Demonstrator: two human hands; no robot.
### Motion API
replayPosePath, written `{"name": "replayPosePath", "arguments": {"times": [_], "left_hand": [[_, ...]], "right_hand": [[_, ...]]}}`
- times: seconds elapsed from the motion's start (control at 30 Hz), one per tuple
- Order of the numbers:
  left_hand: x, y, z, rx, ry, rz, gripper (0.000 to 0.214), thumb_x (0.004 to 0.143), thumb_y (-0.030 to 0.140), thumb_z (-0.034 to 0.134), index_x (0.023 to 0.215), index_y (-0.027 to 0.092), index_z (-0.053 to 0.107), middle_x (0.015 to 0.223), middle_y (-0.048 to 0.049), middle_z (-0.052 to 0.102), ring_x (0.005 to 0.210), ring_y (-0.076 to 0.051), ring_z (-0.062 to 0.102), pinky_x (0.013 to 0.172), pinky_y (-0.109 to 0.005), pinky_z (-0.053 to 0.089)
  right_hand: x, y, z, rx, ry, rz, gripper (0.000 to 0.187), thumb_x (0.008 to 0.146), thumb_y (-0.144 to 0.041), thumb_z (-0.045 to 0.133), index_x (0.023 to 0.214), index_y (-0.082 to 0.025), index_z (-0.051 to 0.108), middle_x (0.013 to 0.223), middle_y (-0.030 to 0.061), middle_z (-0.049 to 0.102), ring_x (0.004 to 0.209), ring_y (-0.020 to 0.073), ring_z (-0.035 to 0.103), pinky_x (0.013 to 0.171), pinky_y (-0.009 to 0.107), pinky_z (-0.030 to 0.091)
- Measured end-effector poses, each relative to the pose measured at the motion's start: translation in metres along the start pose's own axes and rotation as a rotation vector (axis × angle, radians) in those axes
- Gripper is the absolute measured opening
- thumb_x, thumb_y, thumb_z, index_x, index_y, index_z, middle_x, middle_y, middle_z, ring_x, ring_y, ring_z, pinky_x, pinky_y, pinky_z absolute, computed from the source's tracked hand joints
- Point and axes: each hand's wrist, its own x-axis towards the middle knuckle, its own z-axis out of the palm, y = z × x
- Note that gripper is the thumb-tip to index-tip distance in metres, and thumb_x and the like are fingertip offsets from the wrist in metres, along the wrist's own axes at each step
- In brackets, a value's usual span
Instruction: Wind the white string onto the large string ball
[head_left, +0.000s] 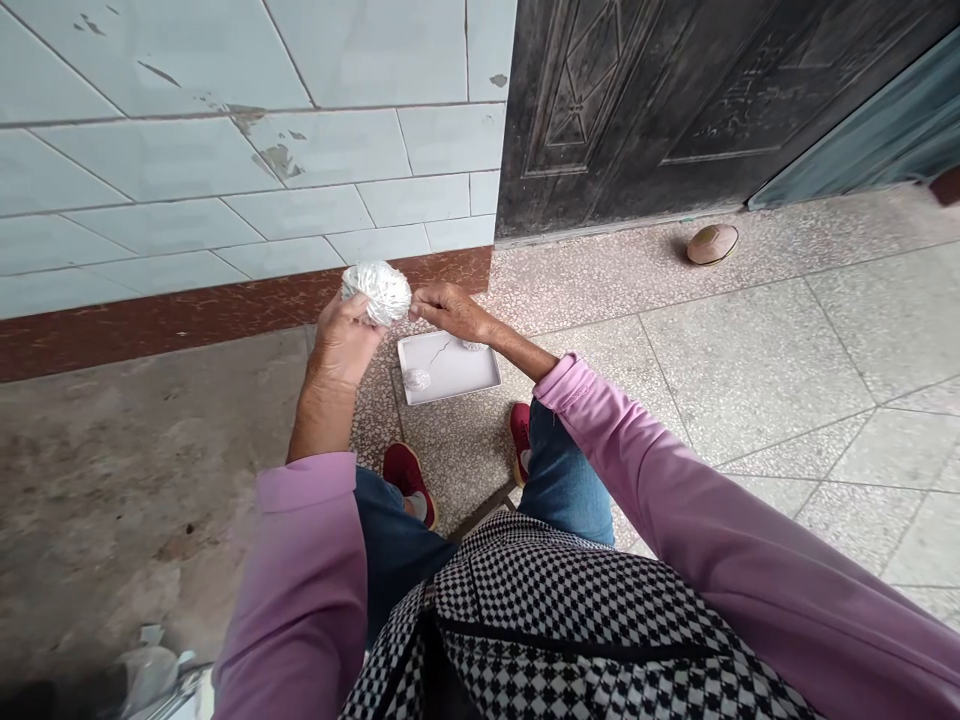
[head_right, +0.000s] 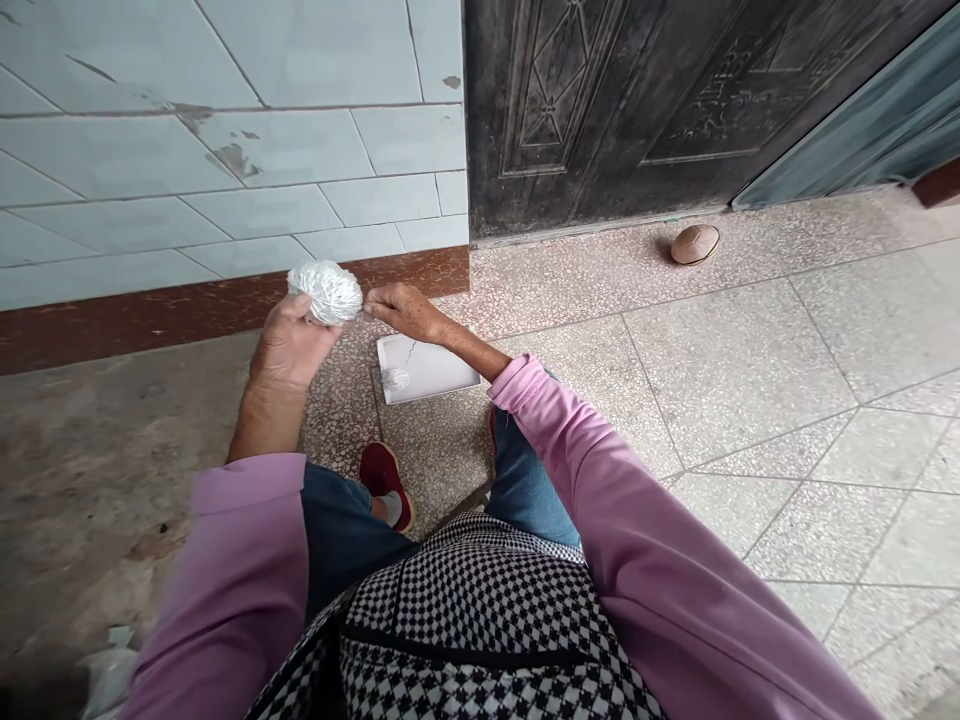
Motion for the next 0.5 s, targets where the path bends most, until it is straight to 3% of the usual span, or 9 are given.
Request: {"name": "replayPosePath", "arguments": {"times": [0.1,0.27,0.37,0.5], "left_hand": [[0.008,-0.009,-0.012,0.088,0.067,0.029,0.063,0.079,0.068,0.11,0.115,0.028,0.077,0.129,-0.0103,0.088,0.142,-0.039,0.082,0.11,-0.048,0.074],[0.012,-0.018,-0.013,0.331,0.286,0.063,0.086,0.053,0.049,0.118,0.124,0.027,0.074,0.122,-0.0083,0.084,0.118,-0.035,0.082,0.105,-0.048,0.07],[0.006,-0.015,-0.006,0.443,0.162,0.03,0.078,0.058,0.046,0.117,0.122,0.025,0.076,0.116,-0.0089,0.082,0.115,-0.036,0.08,0.104,-0.047,0.069],[-0.006,-0.004,0.004,0.384,-0.028,-0.082,0.068,0.067,0.048,0.112,0.123,0.023,0.084,0.109,-0.0097,0.082,0.107,-0.035,0.078,0.1,-0.048,0.07]], "right_hand": [[-0.005,-0.002,0.01,0.035,-0.118,-0.034,0.034,0.129,-0.01,0.067,0.097,-0.015,0.077,0.083,-0.0003,0.064,0.084,0.0169,0.056,0.079,0.026,0.039],[-0.005,-0.004,0.016,0.228,-0.241,-0.114,0.048,0.135,-0.043,0.079,0.096,-0.016,0.074,0.08,-0.0031,0.059,0.075,0.013,0.048,0.072,0.023,0.036],[-0.003,-0.009,0.005,0.312,-0.149,-0.081,0.06,0.13,-0.06,0.088,0.093,-0.017,0.071,0.076,-0.0059,0.053,0.073,0.0116,0.042,0.066,0.024,0.031],[-0.004,-0.025,-0.017,0.284,0.023,0.068,0.061,0.134,-0.049,0.081,0.084,-0.018,0.067,0.073,-0.007,0.047,0.075,0.0107,0.039,0.068,0.027,0.029]]}}
